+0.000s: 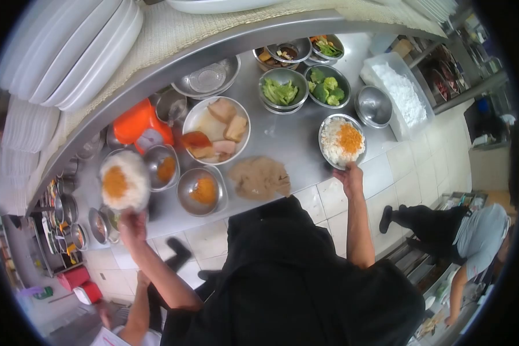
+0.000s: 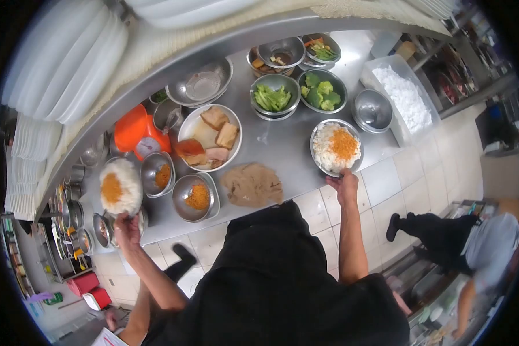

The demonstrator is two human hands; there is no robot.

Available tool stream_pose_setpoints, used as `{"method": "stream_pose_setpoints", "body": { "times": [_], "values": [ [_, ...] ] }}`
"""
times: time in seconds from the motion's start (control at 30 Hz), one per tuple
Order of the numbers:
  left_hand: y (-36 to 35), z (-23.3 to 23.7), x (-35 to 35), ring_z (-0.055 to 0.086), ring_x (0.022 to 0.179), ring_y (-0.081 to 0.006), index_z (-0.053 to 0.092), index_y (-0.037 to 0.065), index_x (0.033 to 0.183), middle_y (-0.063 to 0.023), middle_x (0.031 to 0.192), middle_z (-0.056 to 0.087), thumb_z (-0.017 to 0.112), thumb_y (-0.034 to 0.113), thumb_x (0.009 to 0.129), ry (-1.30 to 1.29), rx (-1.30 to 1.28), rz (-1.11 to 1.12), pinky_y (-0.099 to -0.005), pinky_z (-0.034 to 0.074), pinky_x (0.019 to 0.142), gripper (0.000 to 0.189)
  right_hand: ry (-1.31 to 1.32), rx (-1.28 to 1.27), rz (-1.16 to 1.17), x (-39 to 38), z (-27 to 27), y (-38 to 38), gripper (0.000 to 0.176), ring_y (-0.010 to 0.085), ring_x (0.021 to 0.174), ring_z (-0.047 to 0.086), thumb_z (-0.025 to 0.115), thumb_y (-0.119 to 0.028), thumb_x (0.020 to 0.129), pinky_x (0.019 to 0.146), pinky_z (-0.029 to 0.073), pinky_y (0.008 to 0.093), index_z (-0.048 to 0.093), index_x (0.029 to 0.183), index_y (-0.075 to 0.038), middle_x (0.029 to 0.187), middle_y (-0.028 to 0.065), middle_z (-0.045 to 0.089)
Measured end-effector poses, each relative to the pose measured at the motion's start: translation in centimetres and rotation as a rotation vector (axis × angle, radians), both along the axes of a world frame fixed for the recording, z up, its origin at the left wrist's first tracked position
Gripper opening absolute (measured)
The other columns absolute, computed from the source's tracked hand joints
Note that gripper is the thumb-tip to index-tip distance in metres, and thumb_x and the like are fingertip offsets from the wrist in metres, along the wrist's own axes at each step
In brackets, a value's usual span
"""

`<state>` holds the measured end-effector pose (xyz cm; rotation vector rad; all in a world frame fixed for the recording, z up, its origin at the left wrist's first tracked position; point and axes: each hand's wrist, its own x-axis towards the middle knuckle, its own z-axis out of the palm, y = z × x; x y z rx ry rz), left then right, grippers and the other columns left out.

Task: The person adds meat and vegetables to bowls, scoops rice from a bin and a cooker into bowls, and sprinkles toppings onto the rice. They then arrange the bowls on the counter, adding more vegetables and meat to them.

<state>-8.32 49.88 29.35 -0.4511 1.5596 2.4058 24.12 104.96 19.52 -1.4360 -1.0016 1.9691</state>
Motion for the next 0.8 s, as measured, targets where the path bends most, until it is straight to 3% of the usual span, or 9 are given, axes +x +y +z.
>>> {"method": "stream_pose_setpoints", "body": {
  "times": [0.17,0.27,0.33,0.43,0.47,0.57,0.63,0.7,0.8],
  "values": [
    [13.5,-1.7,9.0,0.067,0.082,-0.0274,0.058,-0.008,0.104,-0.0162,0.096,0.064,0.056,0.008,0.083,-0.11,0.132,-0.301,-0.0389,0.062,0.065,0.027,0.048,-0.037,0.009,0.4,-0.9,2.5,0.042,0.0322,0.075,0.064,0.045,-0.016,0.086,0.066,0.057,0.039,0.043,0.115,0.015,0.099,0.0234,0.059],
    [23.8,-0.9,12.8,0.068,0.081,-0.0279,0.058,-0.012,0.099,-0.0191,0.094,0.065,0.056,0.008,0.08,-0.234,0.158,-0.416,-0.0385,0.06,0.064,0.028,0.092,-0.076,0.043,0.7,-1.4,3.4,0.039,0.0326,0.079,0.064,0.045,-0.017,0.088,0.071,0.056,0.0397,0.043,0.116,0.011,0.101,0.0213,0.059],
    [28.2,-3.3,14.3,0.067,0.083,-0.0282,0.056,-0.012,0.103,-0.0197,0.096,0.065,0.056,0.008,0.08,-0.203,0.054,-0.553,-0.0388,0.059,0.065,0.031,0.167,-0.105,0.048,0.8,-1.5,3.6,0.035,0.0312,0.085,0.065,0.049,-0.017,0.09,0.073,0.056,0.0383,0.047,0.117,0.006,0.099,0.0171,0.061],
    [33.6,-6.9,16.2,0.067,0.076,-0.029,0.055,-0.013,0.101,-0.0202,0.093,0.064,0.058,0.007,0.079,-0.317,0.011,-0.558,-0.0371,0.059,0.062,0.03,0.249,-0.109,0.13,1.1,-2.5,4.2,0.042,0.0311,0.089,0.064,0.052,-0.028,0.094,0.078,0.055,0.0378,0.046,0.12,0.005,0.105,0.0198,0.061],
    [35.0,-5.9,17.0,0.059,0.063,-0.0186,0.058,-0.008,0.088,-0.006,0.071,0.052,0.059,0.006,0.077,-0.326,0.108,-0.52,-0.0403,0.06,0.063,0.018,0.223,-0.086,0.178,1.2,-2.8,4.1,0.051,0.0291,0.094,0.062,0.05,-0.039,0.095,0.081,0.053,0.0373,0.043,0.126,0.0,0.11,0.0205,0.06],
    [37.1,-10.2,18.0,0.066,0.079,-0.0272,0.053,-0.013,0.105,-0.018,0.093,0.063,0.056,0.003,0.079,-0.349,0.146,-0.539,-0.0391,0.059,0.064,0.031,0.29,-0.109,0.192,1.5,-0.4,2.6,0.055,0.027,0.096,0.06,0.046,-0.045,0.095,0.082,0.05,0.0377,0.039,0.132,-0.005,0.114,0.0198,0.058],
    [37.4,-11.0,18.5,0.066,0.082,-0.0281,0.051,-0.013,0.109,-0.0196,0.098,0.062,0.058,0.007,0.082,-0.316,0.168,-0.548,-0.0391,0.059,0.067,0.034,0.267,-0.084,0.208,2.1,0.0,1.3,0.058,0.0255,0.098,0.059,0.044,-0.05,0.095,0.081,0.048,0.0361,0.036,0.135,-0.008,0.117,0.0187,0.057],
    [37.6,-10.9,18.7,0.066,0.085,-0.029,0.049,-0.013,0.113,-0.0212,0.104,0.061,0.059,0.01,0.085,-0.277,0.19,-0.553,-0.039,0.058,0.069,0.038,0.065,-0.016,0.124,3.0,-0.8,0.0,0.056,0.0236,0.089,0.062,0.04,-0.047,0.096,0.073,0.048,0.0316,0.042,0.13,-0.004,0.104,0.015,0.061],
    [36.7,-9.7,18.7,0.065,0.089,-0.0282,0.046,-0.012,0.118,-0.022,0.108,0.059,0.062,0.024,0.09,-0.356,0.285,-0.648,-0.038,0.057,0.074,0.049,-0.056,0.197,0.327,4.4,-2.5,-3.0,0.047,0.0163,0.074,0.06,0.042,-0.041,0.097,0.062,0.044,0.0251,0.053,0.119,-0.002,0.088,0.01,0.063]
  ]
}}
